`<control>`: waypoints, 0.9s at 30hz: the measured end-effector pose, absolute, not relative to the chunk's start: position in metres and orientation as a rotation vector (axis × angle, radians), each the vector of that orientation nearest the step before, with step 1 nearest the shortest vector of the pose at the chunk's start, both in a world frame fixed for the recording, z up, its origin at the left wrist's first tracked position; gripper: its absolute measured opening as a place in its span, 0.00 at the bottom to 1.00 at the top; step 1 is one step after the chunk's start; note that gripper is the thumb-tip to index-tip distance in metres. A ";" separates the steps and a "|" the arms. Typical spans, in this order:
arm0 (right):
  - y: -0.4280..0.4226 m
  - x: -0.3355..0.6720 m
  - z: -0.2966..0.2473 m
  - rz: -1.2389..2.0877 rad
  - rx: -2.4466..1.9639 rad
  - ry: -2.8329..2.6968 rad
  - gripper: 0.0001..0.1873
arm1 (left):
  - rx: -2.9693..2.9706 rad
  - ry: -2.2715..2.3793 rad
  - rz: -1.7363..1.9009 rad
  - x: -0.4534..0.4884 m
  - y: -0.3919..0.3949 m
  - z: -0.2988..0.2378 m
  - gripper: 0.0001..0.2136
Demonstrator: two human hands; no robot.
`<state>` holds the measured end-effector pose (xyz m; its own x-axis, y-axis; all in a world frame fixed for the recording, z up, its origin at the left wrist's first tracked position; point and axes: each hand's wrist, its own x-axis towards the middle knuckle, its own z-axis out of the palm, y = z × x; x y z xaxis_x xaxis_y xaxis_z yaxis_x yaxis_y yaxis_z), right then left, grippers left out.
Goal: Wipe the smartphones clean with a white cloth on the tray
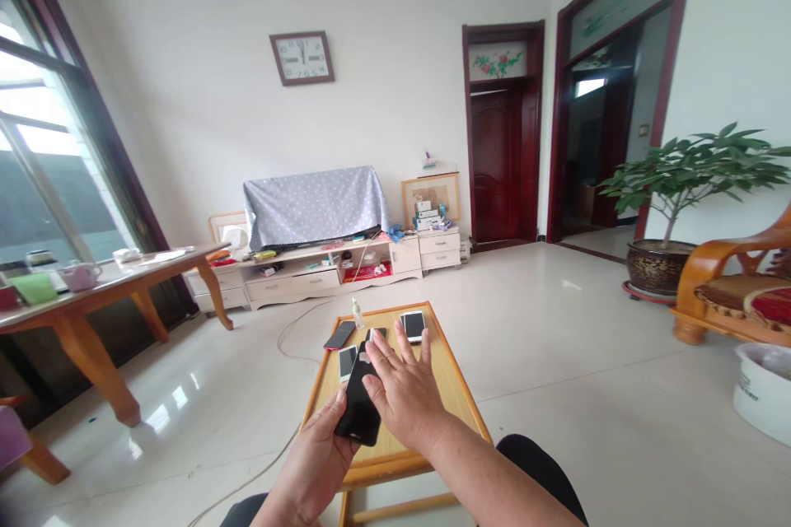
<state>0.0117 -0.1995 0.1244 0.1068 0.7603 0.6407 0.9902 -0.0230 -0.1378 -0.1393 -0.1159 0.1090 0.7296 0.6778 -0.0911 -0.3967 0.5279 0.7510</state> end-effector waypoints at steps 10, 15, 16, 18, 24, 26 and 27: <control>-0.193 -0.002 0.136 -0.447 -1.847 -1.750 0.28 | 0.819 0.494 0.724 -0.137 -0.116 0.105 0.28; -0.204 -0.026 0.132 -0.406 -1.679 -1.970 0.32 | 0.731 0.552 0.702 -0.137 -0.107 0.107 0.34; -0.209 -0.031 0.127 -0.393 -1.621 -2.030 0.33 | 0.701 0.599 0.688 -0.139 -0.105 0.106 0.36; -0.216 -0.035 0.119 -0.392 -1.572 -2.061 0.33 | 0.671 0.645 0.664 -0.143 -0.101 0.103 0.37; -0.194 0.003 0.126 -0.520 -1.787 -1.697 0.28 | 0.798 0.499 0.722 -0.140 -0.105 0.101 0.27; -0.192 0.005 0.128 -0.532 -1.816 -1.640 0.28 | 0.819 0.526 0.722 -0.137 -0.106 0.103 0.28; -0.193 0.001 0.126 -0.526 -1.796 -1.674 0.28 | 0.831 0.541 0.721 -0.137 -0.106 0.103 0.29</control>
